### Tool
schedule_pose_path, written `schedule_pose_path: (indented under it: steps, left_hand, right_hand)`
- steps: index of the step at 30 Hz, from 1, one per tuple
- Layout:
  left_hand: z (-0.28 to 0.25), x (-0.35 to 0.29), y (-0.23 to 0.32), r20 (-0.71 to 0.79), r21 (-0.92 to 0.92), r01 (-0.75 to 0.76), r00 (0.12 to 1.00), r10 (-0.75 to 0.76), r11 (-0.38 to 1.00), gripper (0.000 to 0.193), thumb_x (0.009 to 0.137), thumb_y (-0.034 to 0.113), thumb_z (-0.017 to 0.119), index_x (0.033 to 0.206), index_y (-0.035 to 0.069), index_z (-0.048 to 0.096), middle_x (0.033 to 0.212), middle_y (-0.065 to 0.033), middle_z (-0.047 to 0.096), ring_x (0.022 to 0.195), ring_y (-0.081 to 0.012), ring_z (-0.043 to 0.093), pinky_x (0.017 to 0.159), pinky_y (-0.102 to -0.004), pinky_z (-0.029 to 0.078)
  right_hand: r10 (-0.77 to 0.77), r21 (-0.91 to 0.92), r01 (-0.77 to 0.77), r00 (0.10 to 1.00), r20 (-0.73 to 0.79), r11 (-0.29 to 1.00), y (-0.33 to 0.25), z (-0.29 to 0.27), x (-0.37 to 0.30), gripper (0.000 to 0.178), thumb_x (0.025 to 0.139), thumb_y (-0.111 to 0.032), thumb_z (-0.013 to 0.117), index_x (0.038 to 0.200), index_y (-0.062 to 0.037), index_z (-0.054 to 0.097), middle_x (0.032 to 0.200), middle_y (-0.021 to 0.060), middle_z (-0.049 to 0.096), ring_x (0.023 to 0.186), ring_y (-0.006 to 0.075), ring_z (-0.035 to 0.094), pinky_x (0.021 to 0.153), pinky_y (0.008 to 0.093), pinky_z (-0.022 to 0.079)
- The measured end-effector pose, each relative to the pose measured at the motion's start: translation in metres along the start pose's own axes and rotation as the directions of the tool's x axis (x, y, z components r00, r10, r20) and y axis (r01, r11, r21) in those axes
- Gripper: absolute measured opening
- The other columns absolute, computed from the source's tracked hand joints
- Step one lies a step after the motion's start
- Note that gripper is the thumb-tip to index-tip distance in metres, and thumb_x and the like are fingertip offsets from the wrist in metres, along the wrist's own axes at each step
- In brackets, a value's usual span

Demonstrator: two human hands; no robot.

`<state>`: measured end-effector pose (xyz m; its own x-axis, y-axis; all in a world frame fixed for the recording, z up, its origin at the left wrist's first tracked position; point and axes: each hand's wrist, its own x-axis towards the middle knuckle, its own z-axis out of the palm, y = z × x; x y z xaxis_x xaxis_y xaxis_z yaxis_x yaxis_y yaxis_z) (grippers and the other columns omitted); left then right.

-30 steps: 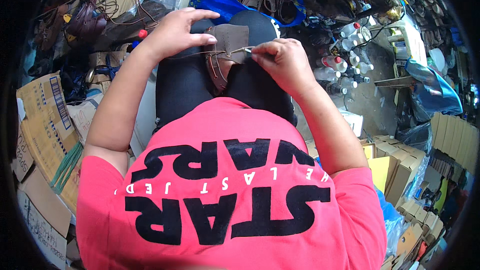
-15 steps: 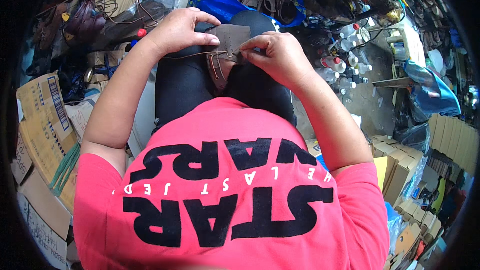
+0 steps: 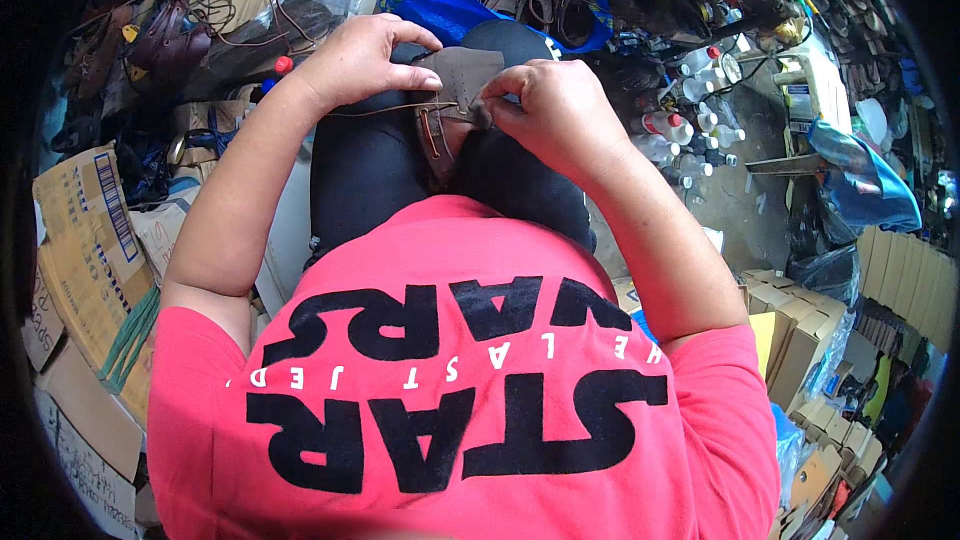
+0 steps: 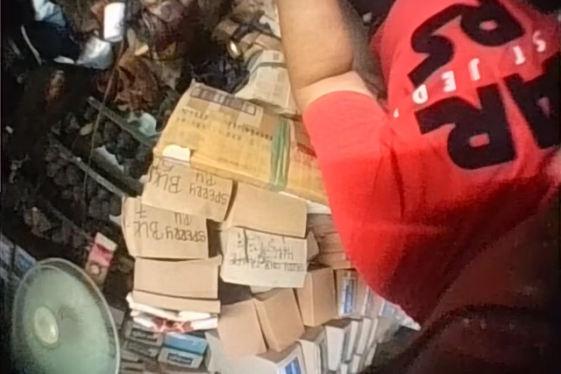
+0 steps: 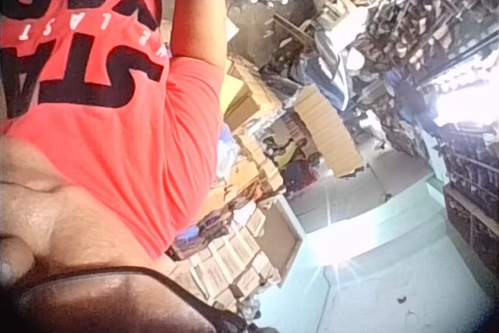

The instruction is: Manually stitching leather shoe components together with a needle and thread.

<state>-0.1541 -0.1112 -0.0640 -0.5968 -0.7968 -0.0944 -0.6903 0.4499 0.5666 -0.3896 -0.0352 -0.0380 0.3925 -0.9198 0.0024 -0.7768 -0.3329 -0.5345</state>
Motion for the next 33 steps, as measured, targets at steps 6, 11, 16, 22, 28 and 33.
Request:
schedule_pose_path:
  steps: [6,11,16,22,28,33]
  left_hand:
    - [-0.005,0.002,0.005,0.068,0.011,0.036,0.997,-0.037,0.999,0.051,0.070,0.041,0.081,0.111,0.014,0.069,0.107,-0.0149,0.066,0.103,-0.0309,0.061,0.091,-0.0382,0.048]
    - [-0.001,0.013,-0.001,0.073,0.122,-0.131,0.990,0.123,0.984,0.059,0.071,0.043,0.079,0.122,0.016,0.064,0.106,-0.0161,0.064,0.102,-0.0339,0.060,0.090,-0.0407,0.048]
    - [0.003,0.021,-0.003,0.171,0.147,-0.150,0.977,0.125,0.978,0.061,0.072,0.048,0.076,0.122,0.015,0.064,0.101,-0.0156,0.064,0.099,-0.0334,0.061,0.088,-0.0409,0.048]
    - [0.004,0.022,-0.008,0.171,0.121,-0.147,0.977,0.125,0.982,0.062,0.071,0.051,0.075,0.120,0.015,0.065,0.098,-0.0150,0.064,0.098,-0.0324,0.061,0.087,-0.0407,0.048]
    - [0.005,0.022,-0.012,0.158,0.108,-0.151,0.978,0.133,0.983,0.062,0.070,0.052,0.075,0.119,0.015,0.066,0.097,-0.0149,0.064,0.098,-0.0321,0.061,0.087,-0.0407,0.047]
    - [0.003,0.022,-0.011,0.168,0.110,-0.158,0.976,0.138,0.981,0.062,0.070,0.052,0.076,0.119,0.015,0.066,0.097,-0.0149,0.064,0.098,-0.0320,0.061,0.087,-0.0407,0.047]
  right_hand:
    - [-0.013,0.033,0.012,1.000,0.013,0.999,0.006,0.009,0.002,0.016,0.079,-0.018,0.068,0.090,-0.0086,0.074,0.080,0.0143,0.069,0.075,0.0271,0.069,0.069,0.0352,0.054]
    - [0.062,0.374,-0.079,0.996,0.057,0.924,0.033,0.020,-0.004,0.017,0.080,-0.011,0.074,0.097,-0.0094,0.075,0.079,0.0051,0.065,0.074,0.0139,0.062,0.069,0.0264,0.049]
    - [0.123,0.431,-0.147,0.989,0.084,0.890,0.025,0.021,-0.003,0.017,0.081,-0.011,0.074,0.097,-0.0086,0.075,0.081,0.0046,0.064,0.074,0.0132,0.060,0.070,0.0257,0.049]
    - [0.100,0.345,-0.137,0.987,0.125,0.929,0.016,0.008,-0.001,0.017,0.080,-0.008,0.071,0.097,-0.0066,0.074,0.082,0.0099,0.068,0.072,0.0153,0.065,0.067,0.0281,0.051]
    - [0.152,0.246,-0.177,0.981,0.119,0.953,0.001,-0.002,0.001,0.019,0.077,-0.010,0.067,0.095,-0.0066,0.074,0.084,0.0145,0.069,0.076,0.0236,0.069,0.070,0.0319,0.053]
    - [0.154,0.144,-0.172,0.980,0.128,0.974,-0.002,-0.003,0.004,0.019,0.076,-0.013,0.068,0.094,-0.0065,0.074,0.081,0.0165,0.069,0.075,0.0269,0.069,0.071,0.0332,0.054]
